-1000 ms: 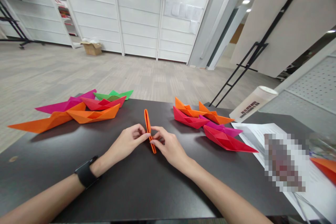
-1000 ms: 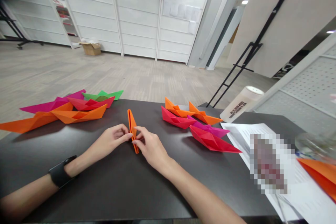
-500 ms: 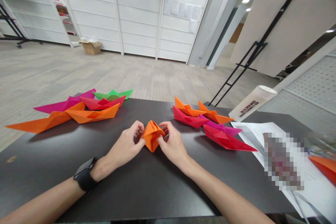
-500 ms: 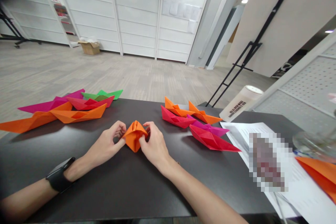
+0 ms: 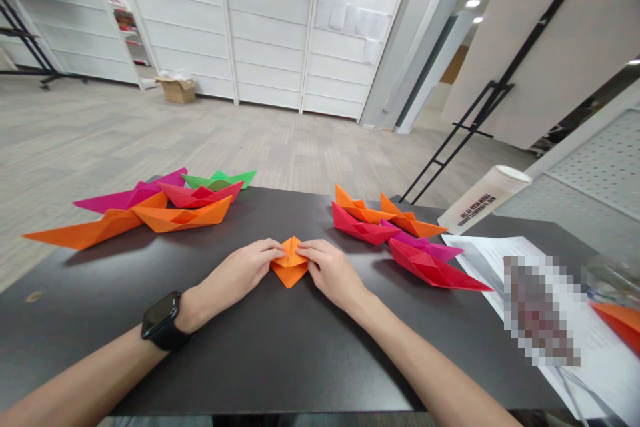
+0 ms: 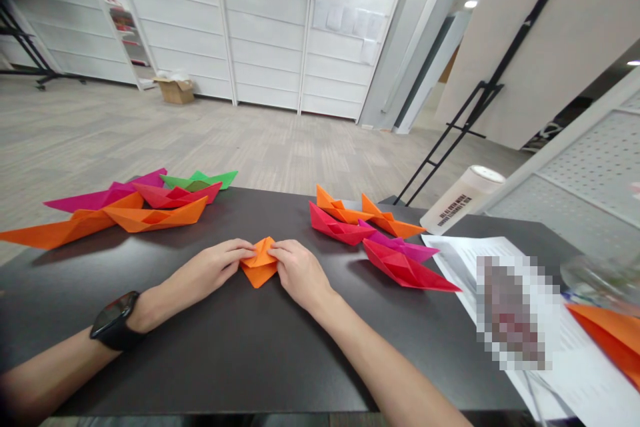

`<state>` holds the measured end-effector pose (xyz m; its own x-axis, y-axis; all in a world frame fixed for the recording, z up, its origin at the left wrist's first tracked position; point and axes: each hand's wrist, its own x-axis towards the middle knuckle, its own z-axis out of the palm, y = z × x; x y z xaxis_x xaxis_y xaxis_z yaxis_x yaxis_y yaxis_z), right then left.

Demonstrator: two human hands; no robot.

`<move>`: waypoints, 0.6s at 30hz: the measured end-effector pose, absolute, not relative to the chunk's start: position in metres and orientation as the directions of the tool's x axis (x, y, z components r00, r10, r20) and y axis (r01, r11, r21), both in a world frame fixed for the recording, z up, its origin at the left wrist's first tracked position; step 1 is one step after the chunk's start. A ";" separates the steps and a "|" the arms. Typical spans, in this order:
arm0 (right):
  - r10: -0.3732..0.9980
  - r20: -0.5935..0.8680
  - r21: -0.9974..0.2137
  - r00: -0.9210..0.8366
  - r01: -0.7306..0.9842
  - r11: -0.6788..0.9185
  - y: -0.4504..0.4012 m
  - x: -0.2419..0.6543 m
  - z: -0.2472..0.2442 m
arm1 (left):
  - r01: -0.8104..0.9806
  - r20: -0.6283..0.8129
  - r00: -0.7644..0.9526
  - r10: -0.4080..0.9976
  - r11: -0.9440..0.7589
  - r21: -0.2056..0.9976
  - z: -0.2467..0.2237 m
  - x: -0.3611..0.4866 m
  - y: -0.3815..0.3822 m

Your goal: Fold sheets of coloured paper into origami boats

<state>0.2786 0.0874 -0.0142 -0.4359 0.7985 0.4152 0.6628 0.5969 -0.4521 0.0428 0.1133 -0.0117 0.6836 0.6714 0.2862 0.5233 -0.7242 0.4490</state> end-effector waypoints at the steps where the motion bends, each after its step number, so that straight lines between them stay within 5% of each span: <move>1: 0.795 0.398 -0.435 -0.458 0.669 0.603 0.086 0.279 -0.013 | 0.530 0.272 0.703 0.658 -0.738 0.417 -0.012 0.041 0.114; 7: 0.760 0.305 -0.324 -0.573 0.689 0.649 0.077 0.279 0.006 | 0.515 0.137 0.810 0.570 -0.804 0.296 0.003 0.026 0.112; 18: 0.682 0.169 -0.287 -0.712 0.626 0.725 0.067 0.278 0.024 | 0.360 -0.002 0.917 0.398 -0.828 0.431 0.021 0.015 0.102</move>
